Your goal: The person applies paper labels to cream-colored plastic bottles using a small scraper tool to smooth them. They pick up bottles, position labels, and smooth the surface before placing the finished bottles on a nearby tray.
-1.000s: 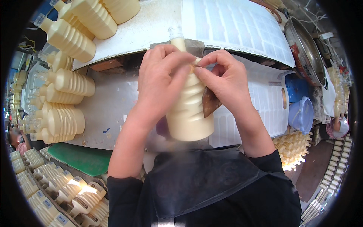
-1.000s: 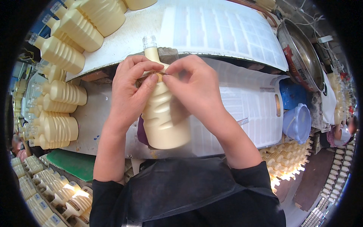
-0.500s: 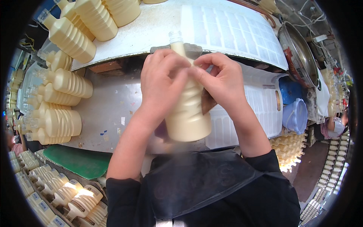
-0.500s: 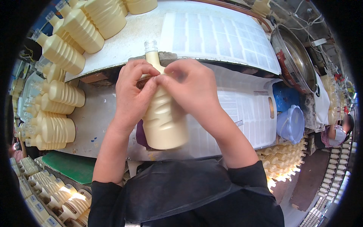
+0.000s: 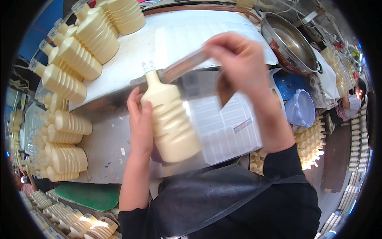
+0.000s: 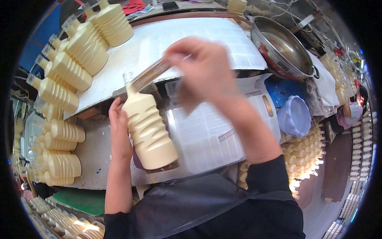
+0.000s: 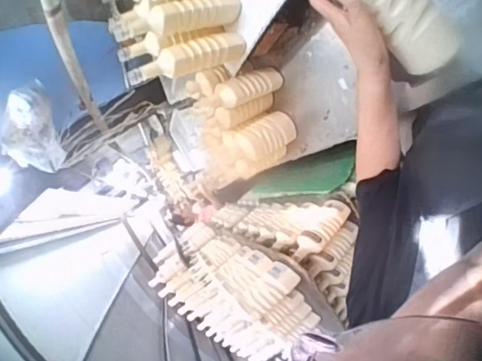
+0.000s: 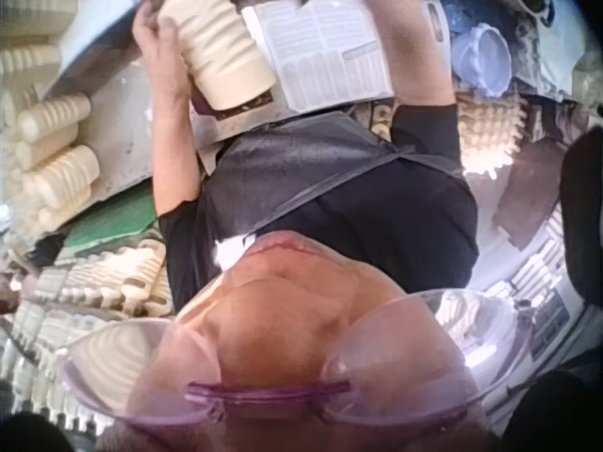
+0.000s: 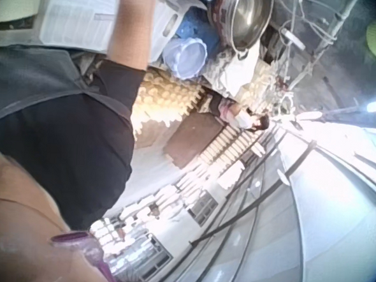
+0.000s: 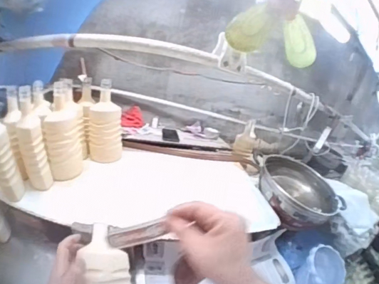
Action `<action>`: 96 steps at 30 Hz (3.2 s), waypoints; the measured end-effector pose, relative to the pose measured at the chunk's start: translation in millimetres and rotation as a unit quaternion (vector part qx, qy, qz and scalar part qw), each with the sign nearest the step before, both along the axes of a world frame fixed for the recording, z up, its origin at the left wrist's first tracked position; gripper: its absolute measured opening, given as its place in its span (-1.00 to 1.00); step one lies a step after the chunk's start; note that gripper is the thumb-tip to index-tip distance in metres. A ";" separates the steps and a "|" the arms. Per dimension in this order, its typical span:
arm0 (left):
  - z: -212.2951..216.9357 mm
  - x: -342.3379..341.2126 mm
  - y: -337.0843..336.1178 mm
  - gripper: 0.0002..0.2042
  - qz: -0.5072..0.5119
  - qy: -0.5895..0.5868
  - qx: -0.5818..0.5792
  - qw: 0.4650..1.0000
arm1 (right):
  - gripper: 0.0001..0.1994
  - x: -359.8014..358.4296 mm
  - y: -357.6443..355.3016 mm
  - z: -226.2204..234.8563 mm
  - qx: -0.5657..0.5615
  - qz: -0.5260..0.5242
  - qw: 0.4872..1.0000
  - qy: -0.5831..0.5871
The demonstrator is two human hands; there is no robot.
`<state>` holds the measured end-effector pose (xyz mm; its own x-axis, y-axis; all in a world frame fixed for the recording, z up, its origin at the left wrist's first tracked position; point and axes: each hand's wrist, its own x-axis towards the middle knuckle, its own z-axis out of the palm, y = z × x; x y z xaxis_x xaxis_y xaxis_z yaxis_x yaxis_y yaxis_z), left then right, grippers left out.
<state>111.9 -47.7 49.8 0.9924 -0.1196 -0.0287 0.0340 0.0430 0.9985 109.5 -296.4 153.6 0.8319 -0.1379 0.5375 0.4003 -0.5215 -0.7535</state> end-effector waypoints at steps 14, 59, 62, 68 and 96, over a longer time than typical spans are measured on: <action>-5.1 -12.7 2.9 -0.22 -0.062 0.081 -0.104 0.989 | -0.80 26.3 -503.6 -40.4 -0.307 -0.273 0.781 0.471; -5.6 7.5 -7.8 -0.60 0.045 -0.075 0.022 0.996 | -0.71 -6.4 63.0 -92.6 0.178 0.073 0.944 0.267; 0.2 10.0 -4.0 -0.61 -0.025 -0.052 0.036 0.998 | -0.70 -5.0 66.3 -93.1 0.134 0.064 0.952 0.266; 2.3 7.8 -7.6 -0.64 -0.021 -0.055 0.015 0.998 | -0.64 -3.2 66.5 -93.0 0.132 0.052 0.954 0.265; 0.2 10.4 -6.2 -0.65 -0.016 -0.057 0.012 0.998 | -0.69 -1.1 71.5 -91.2 0.138 0.047 0.953 0.266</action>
<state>122.2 -53.9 50.0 0.9852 -0.1512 0.0806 -0.0786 0.0188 0.9967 108.4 -224.9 62.4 0.9922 -0.1244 -0.0107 -0.0423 -0.2539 -0.9663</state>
